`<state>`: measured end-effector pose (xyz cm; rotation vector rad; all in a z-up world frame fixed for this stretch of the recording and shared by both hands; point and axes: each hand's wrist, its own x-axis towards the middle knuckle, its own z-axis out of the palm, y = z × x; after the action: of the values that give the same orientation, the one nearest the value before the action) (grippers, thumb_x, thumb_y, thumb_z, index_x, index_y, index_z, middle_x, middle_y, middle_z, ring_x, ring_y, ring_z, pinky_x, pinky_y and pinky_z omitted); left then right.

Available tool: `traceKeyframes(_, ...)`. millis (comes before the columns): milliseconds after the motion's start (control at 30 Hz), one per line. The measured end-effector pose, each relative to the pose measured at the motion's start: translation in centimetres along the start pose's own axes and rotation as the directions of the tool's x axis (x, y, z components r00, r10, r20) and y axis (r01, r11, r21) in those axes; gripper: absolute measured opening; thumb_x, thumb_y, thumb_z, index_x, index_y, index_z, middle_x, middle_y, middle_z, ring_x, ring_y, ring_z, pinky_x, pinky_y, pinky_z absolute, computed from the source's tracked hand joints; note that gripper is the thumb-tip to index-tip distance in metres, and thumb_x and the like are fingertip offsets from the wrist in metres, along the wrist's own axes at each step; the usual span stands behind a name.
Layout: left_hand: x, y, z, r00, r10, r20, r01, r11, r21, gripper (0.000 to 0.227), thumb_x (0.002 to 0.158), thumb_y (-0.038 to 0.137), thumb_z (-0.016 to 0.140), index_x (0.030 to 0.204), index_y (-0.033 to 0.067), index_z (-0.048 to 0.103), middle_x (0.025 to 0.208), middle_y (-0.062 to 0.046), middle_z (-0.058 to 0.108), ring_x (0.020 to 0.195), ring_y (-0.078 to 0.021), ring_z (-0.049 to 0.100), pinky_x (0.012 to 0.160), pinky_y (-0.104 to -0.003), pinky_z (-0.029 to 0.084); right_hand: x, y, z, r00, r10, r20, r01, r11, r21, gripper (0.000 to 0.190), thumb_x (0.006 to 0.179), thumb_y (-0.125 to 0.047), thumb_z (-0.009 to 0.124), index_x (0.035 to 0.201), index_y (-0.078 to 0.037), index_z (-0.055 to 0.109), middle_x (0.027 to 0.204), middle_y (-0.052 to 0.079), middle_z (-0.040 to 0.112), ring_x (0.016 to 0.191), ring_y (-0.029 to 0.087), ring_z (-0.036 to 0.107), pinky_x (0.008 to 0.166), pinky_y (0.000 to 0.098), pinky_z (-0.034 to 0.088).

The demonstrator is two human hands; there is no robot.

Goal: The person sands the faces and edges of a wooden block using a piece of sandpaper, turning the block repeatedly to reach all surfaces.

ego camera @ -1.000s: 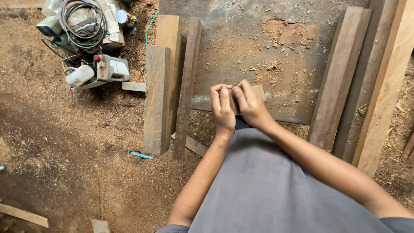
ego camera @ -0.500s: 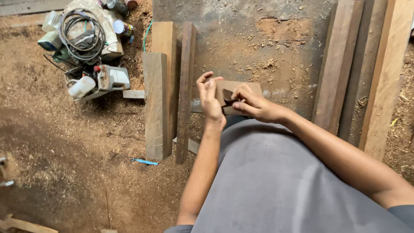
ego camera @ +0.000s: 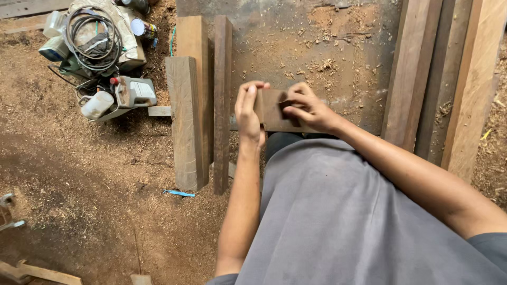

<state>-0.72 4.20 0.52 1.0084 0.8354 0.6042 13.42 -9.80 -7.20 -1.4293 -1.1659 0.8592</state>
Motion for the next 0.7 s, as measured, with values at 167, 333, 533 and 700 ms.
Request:
traceKeyframes(167, -3.4, -1.5, 1.1, 0.994, 0.106, -0.031, -0.104, 0.992, 0.065, 0.029, 0.109, 0.022, 0.045, 0.108, 0.0042, 0.067, 0.117, -0.014, 0.071, 0.113, -0.0228, 0.066, 0.105, -0.037, 0.051, -2.2, 0.5, -0.6, 0.955, 0.296, 0.012, -0.296, 0.953, 0.066, 0.025, 0.103, -0.018, 0.062, 0.125, -0.005, 0.063, 0.118, 0.007, 0.059, 0.109, 0.017, 0.059, 0.094, 0.0299, 0.049)
traceKeyframes(333, -4.5, -2.6, 3.0, 0.997, 0.07, -0.025, -0.071, 0.997, -0.017, 0.028, 0.109, 0.023, 0.043, 0.109, 0.006, 0.065, 0.115, -0.011, 0.068, 0.11, -0.0217, 0.063, 0.103, -0.036, 0.048, -3.1, -4.0, -1.0, 0.997, -0.034, 0.065, 0.028, 0.995, 0.096, 0.021, 0.106, -0.015, 0.062, 0.123, -0.005, 0.062, 0.116, 0.005, 0.063, 0.108, 0.017, 0.062, 0.096, 0.0301, 0.051)
traceKeyframes(533, -5.0, -1.5, 4.1, 0.996, 0.082, 0.021, -0.084, 0.988, 0.127, 0.03, 0.104, 0.03, 0.056, 0.113, 0.0024, 0.063, 0.116, -0.01, 0.066, 0.11, -0.0191, 0.061, 0.1, -0.034, 0.049, -3.7, 1.7, -1.9, 0.892, 0.446, -0.078, -0.442, 0.895, 0.065, 0.02, 0.107, -0.015, 0.06, 0.122, -0.004, 0.065, 0.11, 0.009, 0.057, 0.094, 0.018, 0.06, 0.082, 0.0312, 0.052)
traceKeyframes(700, -7.0, 0.8, 4.2, 0.971, -0.231, -0.053, 0.237, 0.941, 0.242, 0.049, 0.081, 0.03, 0.078, 0.119, 0.0072, 0.056, 0.11, -0.013, 0.063, 0.094, -0.0199, 0.065, 0.078, -0.034, 0.057, -4.2, -2.5, -1.5, 0.963, 0.267, -0.032, -0.261, 0.957, 0.127, 0.017, 0.102, -0.013, 0.064, 0.117, -0.005, 0.064, 0.115, 0.005, 0.06, 0.104, 0.018, 0.061, 0.091, 0.0326, 0.05)
